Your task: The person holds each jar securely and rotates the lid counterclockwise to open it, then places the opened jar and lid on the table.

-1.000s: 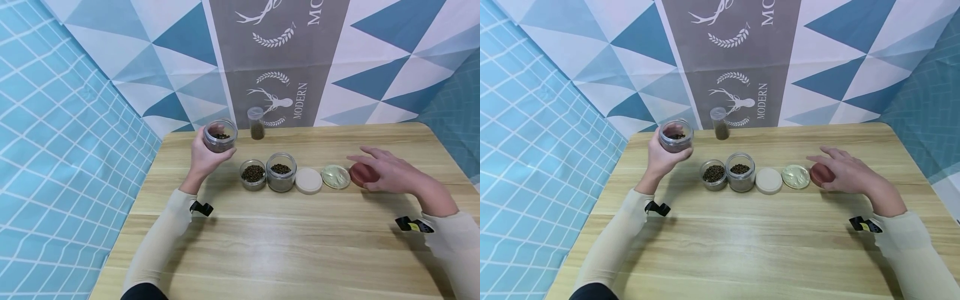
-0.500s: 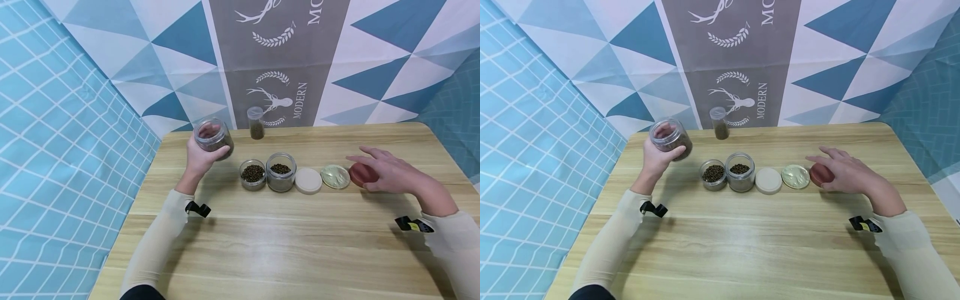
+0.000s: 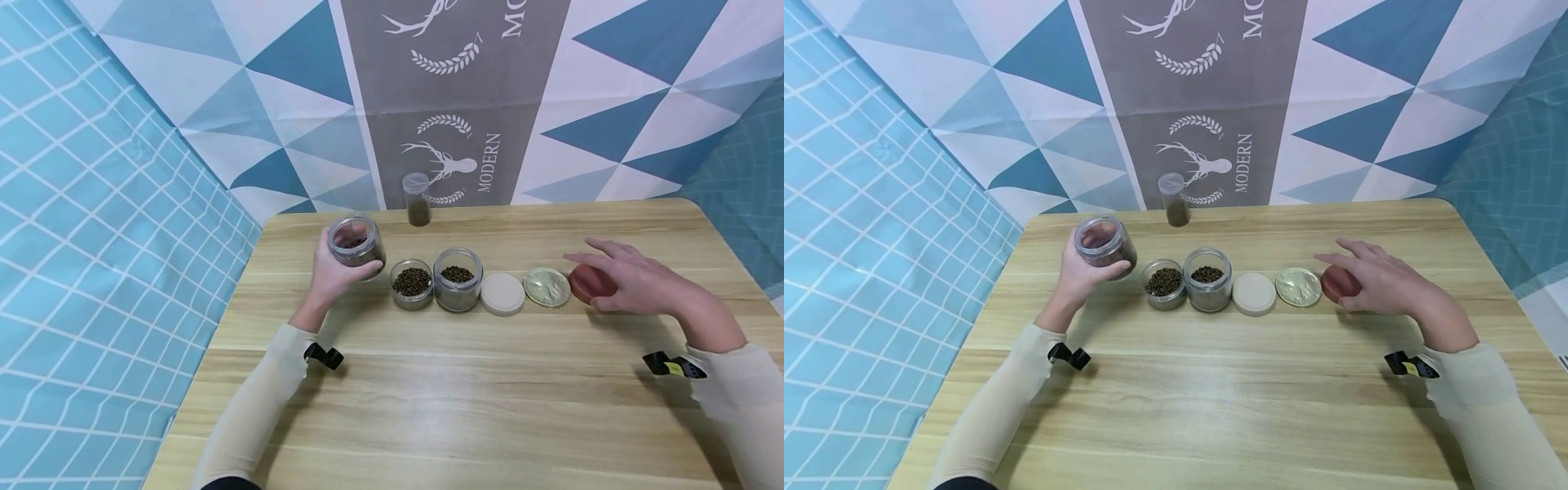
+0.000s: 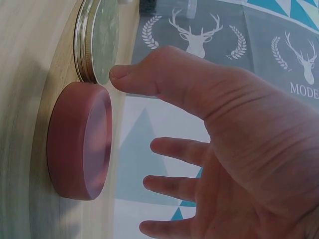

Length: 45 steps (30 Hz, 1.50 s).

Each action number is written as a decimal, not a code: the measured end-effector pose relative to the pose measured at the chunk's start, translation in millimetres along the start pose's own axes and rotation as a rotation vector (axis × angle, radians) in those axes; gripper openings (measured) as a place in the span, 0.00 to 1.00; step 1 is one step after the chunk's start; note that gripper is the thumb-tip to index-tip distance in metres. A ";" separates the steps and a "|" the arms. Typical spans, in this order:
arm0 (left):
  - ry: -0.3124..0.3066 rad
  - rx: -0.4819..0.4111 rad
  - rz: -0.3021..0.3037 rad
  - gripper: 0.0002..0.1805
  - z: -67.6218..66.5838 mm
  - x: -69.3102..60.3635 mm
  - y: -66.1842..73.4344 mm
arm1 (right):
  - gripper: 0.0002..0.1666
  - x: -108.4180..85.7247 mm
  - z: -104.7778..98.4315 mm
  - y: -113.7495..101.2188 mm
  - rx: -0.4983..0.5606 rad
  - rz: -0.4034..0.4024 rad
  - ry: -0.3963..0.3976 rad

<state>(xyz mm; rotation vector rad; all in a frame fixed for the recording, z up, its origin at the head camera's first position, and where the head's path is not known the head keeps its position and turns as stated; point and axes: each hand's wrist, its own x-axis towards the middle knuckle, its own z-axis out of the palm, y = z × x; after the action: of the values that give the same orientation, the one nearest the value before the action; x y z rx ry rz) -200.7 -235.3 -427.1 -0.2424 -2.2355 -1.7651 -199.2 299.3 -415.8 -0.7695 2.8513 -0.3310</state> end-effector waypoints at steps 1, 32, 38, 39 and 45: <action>-0.004 0.004 -0.016 0.48 0.0 -1.7 -1.2 | 0.56 0.3 -0.3 -0.2 0.003 -0.001 0.001; -0.151 0.084 -0.128 0.55 0.8 -27.0 -43.6 | 0.52 7.0 -3.6 -10.0 0.021 -0.021 0.015; -0.153 0.098 -0.133 0.55 1.1 -28.3 -45.3 | 0.52 8.6 -4.7 -11.8 0.026 -0.028 0.013; -0.155 0.097 -0.137 0.55 1.1 -28.3 -44.8 | 0.52 8.9 -4.6 -12.2 0.028 -0.031 0.014; -0.178 0.111 -0.160 0.56 -0.3 -28.3 -41.6 | 0.51 10.4 -2.6 -14.5 0.048 -0.038 0.014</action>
<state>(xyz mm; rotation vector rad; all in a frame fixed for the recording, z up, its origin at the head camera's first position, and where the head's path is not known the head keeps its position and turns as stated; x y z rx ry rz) -186.4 -244.3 -474.4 -0.2094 -2.5346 -1.7511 -201.7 282.3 -410.6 -0.8161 2.8339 -0.4095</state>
